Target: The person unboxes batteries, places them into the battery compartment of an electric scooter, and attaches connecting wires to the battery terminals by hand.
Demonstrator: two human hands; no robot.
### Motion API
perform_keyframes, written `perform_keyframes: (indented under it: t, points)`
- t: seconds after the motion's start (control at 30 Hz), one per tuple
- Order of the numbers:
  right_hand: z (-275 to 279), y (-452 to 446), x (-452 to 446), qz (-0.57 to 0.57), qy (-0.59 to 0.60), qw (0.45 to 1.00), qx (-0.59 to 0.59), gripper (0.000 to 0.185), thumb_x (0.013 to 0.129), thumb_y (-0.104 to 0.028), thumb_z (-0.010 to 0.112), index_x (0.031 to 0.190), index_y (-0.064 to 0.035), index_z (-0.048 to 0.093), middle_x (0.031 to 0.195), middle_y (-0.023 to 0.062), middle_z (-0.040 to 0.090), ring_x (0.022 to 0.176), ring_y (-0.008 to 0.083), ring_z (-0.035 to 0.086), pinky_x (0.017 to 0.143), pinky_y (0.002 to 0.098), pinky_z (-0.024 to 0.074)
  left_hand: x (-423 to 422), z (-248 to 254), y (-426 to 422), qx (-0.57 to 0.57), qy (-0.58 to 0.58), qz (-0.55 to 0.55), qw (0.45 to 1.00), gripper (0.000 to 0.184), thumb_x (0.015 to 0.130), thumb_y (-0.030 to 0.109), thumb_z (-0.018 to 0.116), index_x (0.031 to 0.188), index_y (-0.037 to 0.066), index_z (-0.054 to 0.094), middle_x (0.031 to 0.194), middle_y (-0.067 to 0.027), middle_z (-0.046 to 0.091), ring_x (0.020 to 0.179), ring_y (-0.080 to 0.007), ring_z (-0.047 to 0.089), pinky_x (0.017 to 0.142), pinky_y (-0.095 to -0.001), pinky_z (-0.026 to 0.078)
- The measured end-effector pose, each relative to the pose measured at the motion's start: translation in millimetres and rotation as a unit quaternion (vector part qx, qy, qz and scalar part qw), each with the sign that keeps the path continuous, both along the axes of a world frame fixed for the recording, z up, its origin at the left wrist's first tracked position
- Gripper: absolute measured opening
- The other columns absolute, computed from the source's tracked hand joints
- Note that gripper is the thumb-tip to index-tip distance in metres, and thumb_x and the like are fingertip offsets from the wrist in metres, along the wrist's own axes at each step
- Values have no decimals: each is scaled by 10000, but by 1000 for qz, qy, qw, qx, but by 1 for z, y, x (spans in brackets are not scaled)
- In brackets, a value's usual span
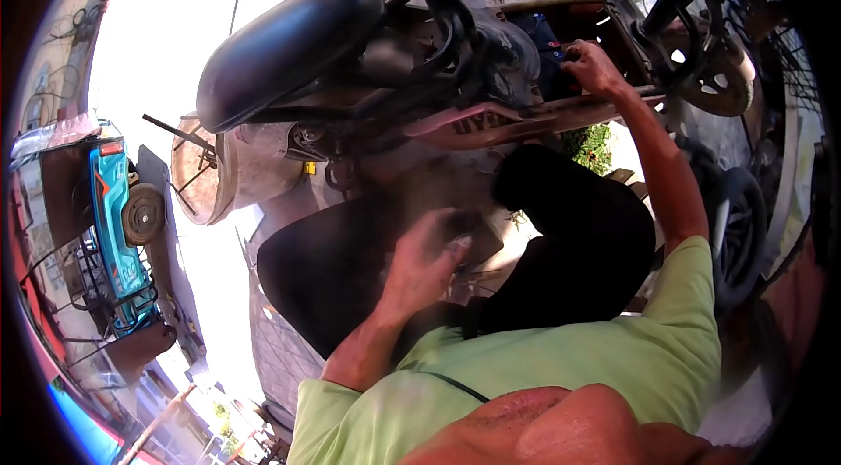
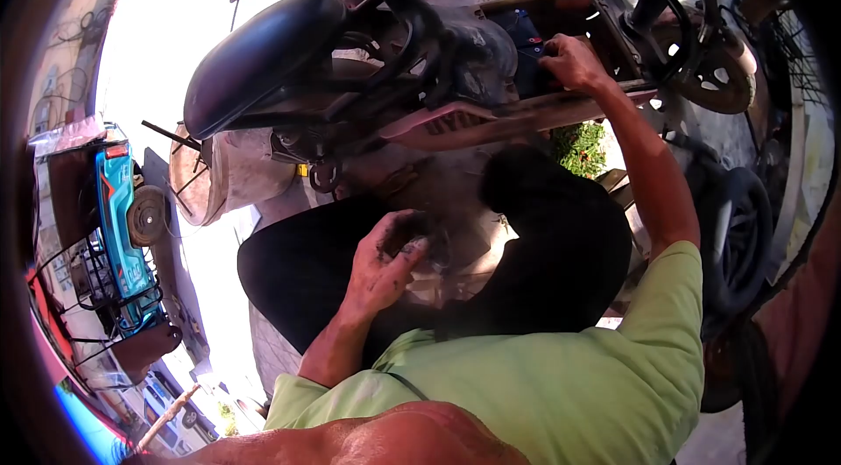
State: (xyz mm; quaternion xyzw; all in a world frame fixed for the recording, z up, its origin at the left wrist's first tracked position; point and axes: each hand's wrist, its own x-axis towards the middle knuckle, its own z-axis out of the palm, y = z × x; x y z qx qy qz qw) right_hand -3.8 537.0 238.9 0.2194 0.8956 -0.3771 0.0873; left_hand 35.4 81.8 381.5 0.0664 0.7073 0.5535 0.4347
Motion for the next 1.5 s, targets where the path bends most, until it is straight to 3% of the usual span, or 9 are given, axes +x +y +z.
perform_keyframes:
  t: [0.17, 0.27, 0.57, 0.87, 1.07, 1.23, 1.27, 1.33, 1.5]
  points:
    - [1, 14, 32, 71, 70, 993, 55, 305, 882, -222, 697, 1039, 41, 703, 875, 149, 740, 779, 217, 714, 741, 352, 558, 5, -9, -1, 36, 25, -2, 999, 382, 968, 107, 656, 1313, -38, 579, 1152, -100, 690, 1056, -166, 646, 935, -304, 525]
    - [10, -1, 33, -17, 17, 996, -82, 276, 896, -209, 673, 1025, 32, 708, 898, 136, 750, 806, 188, 712, 743, 349, 551, 4, -7, -1, 18, 18, -15, 1000, 382, 966, 112, 662, 1306, -42, 584, 1151, -107, 689, 1074, -174, 642, 977, -318, 509]
    - [4, 10, 30, 9, -7, 992, -129, 310, 921, -239, 634, 1022, 43, 712, 887, 136, 759, 822, 198, 712, 760, 354, 544, 3, -11, 4, -9, 57, -30, 998, 390, 955, 123, 683, 1295, -42, 591, 1134, -113, 694, 1045, -179, 647, 941, -312, 519]
    - [21, 8, 26, 58, -23, 995, -76, 315, 921, -234, 624, 1000, 57, 716, 860, 128, 750, 805, 206, 698, 773, 358, 539, 2, -9, 8, -37, 62, -49, 996, 396, 943, 132, 698, 1294, -23, 600, 1113, -111, 700, 1007, -173, 652, 893, -310, 531]
    - [3, 13, 30, -2, 3, 987, -159, 347, 946, -249, 636, 1112, 48, 704, 940, 137, 747, 847, 219, 701, 802, 352, 538, 3, -8, 6, -25, 72, -50, 996, 395, 939, 125, 685, 1292, -28, 598, 1113, -111, 695, 1003, -167, 646, 901, -310, 529]
    - [10, 15, 34, 31, 16, 999, -16, 336, 967, -216, 629, 1197, 22, 689, 1029, 134, 739, 921, 219, 688, 853, 341, 533, 7, -8, -1, 0, 22, -15, 1000, 386, 940, 104, 680, 1286, -41, 589, 1114, -106, 684, 1002, -159, 638, 922, -299, 518]
    - [13, 10, 34, 29, 27, 999, 13, 336, 969, -209, 627, 1209, 18, 686, 1042, 133, 738, 932, 220, 684, 862, 338, 531, 6, -10, -2, -9, 64, -24, 998, 384, 940, 97, 681, 1286, -42, 587, 1109, -103, 684, 1007, -157, 635, 924, -298, 515]
    - [28, 4, 31, 15, 40, 996, -78, 359, 974, -220, 642, 1259, -4, 678, 1090, 102, 738, 973, 186, 677, 910, 327, 519, 2, -21, -11, -50, 132, -34, 989, 381, 940, 82, 683, 1286, -43, 585, 1100, -97, 684, 1016, -152, 629, 926, -295, 511]
    - [81, -33, 23, 66, 90, 977, -184, 333, 1014, -159, 621, 1309, -5, 641, 1145, 46, 710, 1039, 116, 639, 944, 279, 497, -23, -24, -34, 4, 126, 148, 981, 330, 948, 73, 682, 1248, -50, 617, 1079, -78, 697, 1002, -132, 620, 922, -266, 486]
